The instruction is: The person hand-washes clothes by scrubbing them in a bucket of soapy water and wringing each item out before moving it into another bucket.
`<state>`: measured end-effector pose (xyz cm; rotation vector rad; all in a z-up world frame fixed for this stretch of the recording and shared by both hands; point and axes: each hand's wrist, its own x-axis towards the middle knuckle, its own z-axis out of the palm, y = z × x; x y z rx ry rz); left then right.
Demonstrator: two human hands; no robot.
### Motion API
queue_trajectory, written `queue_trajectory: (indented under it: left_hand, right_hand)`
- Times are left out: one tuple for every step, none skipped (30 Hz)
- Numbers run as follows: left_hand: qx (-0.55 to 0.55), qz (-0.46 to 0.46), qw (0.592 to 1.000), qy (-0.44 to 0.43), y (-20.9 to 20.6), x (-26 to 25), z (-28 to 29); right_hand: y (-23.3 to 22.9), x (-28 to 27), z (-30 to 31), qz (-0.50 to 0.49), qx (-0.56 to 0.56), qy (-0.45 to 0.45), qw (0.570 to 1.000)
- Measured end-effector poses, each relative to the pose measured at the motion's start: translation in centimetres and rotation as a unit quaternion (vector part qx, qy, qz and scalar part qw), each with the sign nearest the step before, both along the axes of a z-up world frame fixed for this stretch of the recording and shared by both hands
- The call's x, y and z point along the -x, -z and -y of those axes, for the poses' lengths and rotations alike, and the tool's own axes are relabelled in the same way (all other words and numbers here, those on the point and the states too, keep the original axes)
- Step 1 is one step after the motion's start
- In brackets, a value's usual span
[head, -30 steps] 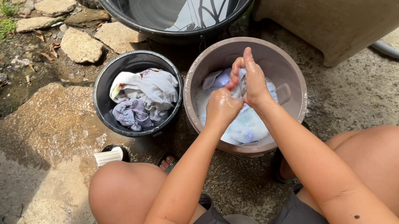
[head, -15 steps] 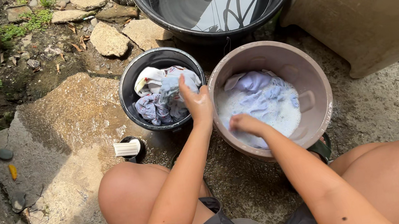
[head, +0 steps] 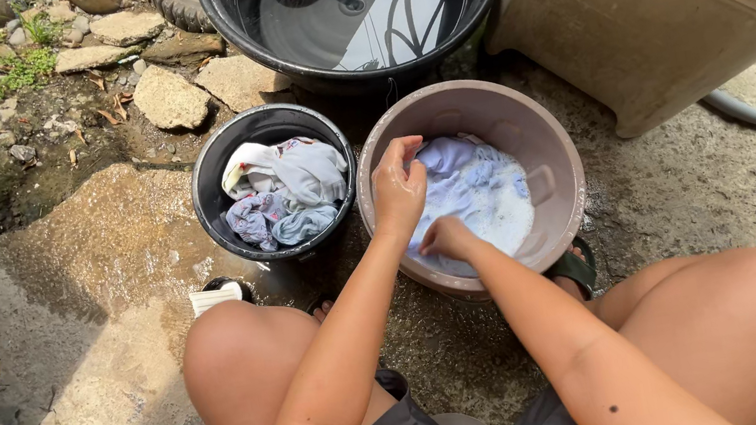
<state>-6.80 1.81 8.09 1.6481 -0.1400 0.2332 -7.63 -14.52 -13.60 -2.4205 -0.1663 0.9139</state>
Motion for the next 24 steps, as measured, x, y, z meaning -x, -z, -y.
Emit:
queue_trajectory:
  left_hand:
    - [-0.004, 0.003, 1.000, 0.007, 0.0, -0.2, -0.1]
    - [-0.004, 0.005, 1.000, 0.010, 0.2, -0.3, -0.1]
    - [-0.014, -0.015, 1.000, 0.019, 0.7, -0.4, -0.1]
    - [-0.024, -0.036, 0.999, 0.028, 1.3, -0.7, -0.2]
    - [-0.023, -0.036, 0.999, 0.027, 2.1, -1.0, -0.3]
    - [-0.068, -0.051, 0.994, 0.069, 3.1, -1.5, -0.4]
    - [-0.111, -0.067, 0.985, 0.113, 4.2, -1.7, -0.3]
    - [-0.110, -0.069, 0.985, 0.115, 5.4, -1.8, -0.2]
    - [-0.174, -0.067, 0.968, 0.165, 6.4, -1.9, -0.1]
    - [-0.238, -0.065, 0.945, 0.214, 7.4, -2.0, 0.1]
    - [-0.238, -0.064, 0.945, 0.214, 8.2, -2.0, 0.4]
    - [-0.262, -0.097, 0.932, 0.231, 9.0, -1.9, 0.6]
    - [-0.285, -0.131, 0.917, 0.247, 9.8, -1.8, 0.9]
    - [-0.285, -0.130, 0.917, 0.248, 10.4, -1.8, 1.2]
    - [-0.252, -0.120, 0.929, 0.243, 10.8, -1.8, 1.5]
    - [-0.218, -0.110, 0.940, 0.237, 10.9, -1.9, 1.8]
    - [-0.218, -0.110, 0.939, 0.241, 10.6, -2.1, 2.2]
    - [-0.207, -0.130, 0.947, 0.210, 10.0, -2.4, 2.6]
    - [-0.196, -0.149, 0.952, 0.179, 8.9, -2.6, 3.2]
    - [-0.196, -0.148, 0.952, 0.184, 7.3, -3.0, 3.3]
    - [-0.166, -0.095, 0.970, 0.152, 5.3, -3.4, 3.0]
    - [-0.136, -0.042, 0.983, 0.119, 2.9, -3.4, 2.9]
    - [-0.136, -0.041, 0.983, 0.119, 0.3, -3.0, 2.7]
    - [-0.086, -0.110, 0.982, 0.123, -2.3, -2.4, 2.4]
  right_hand:
    - [-0.8, -0.3, 1.1, 0.040, -0.063, 0.058, 0.996]
    - [-1.9, -0.2, 2.0, 0.043, -0.063, 0.060, 0.995]
    - [-3.9, 0.0, 2.6, 0.045, -0.164, 0.110, 0.979]
    - [-6.0, 0.3, 3.0, 0.047, -0.264, 0.158, 0.950]
    - [-8.3, 0.3, 3.3, 0.048, -0.263, 0.158, 0.951]
    - [-10.8, -0.1, 3.5, 0.067, -0.281, 0.187, 0.939]
    - [-13.4, 0.0, 3.8, 0.085, -0.297, 0.219, 0.925]
    - [-15.9, 0.3, 4.0, 0.085, -0.295, 0.221, 0.926]
    - [-18.7, 0.4, 4.2, 0.103, -0.318, 0.229, 0.914]
    - [-21.3, 0.6, 4.4, 0.121, -0.340, 0.237, 0.902]
    - [-23.8, 1.0, 4.5, 0.153, -0.369, 0.230, 0.888]
    - [-26.1, 1.3, 4.9, 0.185, -0.396, 0.222, 0.871]
    - [-28.3, 1.8, 5.4, 0.207, -0.432, 0.243, 0.844]
    - [-30.1, 2.2, 6.0, 0.229, -0.466, 0.263, 0.813]
    - [-31.9, 2.5, 6.9, 0.239, -0.537, 0.253, 0.768]
    - [-33.4, 2.8, 7.6, 0.248, -0.604, 0.242, 0.718]
    - [-34.5, 3.2, 8.3, 0.245, -0.643, 0.260, 0.677]
    - [-35.4, 3.6, 9.1, 0.241, -0.680, 0.278, 0.634]
    - [-35.8, 3.6, 9.6, 0.245, -0.678, 0.281, 0.634]
    - [-36.1, 3.4, 10.6, 0.253, -0.680, 0.304, 0.617]
    - [-36.1, 3.3, 11.6, 0.261, -0.682, 0.325, 0.601]
    - [-35.8, 3.4, 12.5, 0.264, -0.680, 0.327, 0.601]
    - [-35.1, 3.5, 13.2, 0.269, -0.603, 0.359, 0.659]
    - [-34.2, 3.3, 13.9, 0.272, -0.520, 0.388, 0.711]
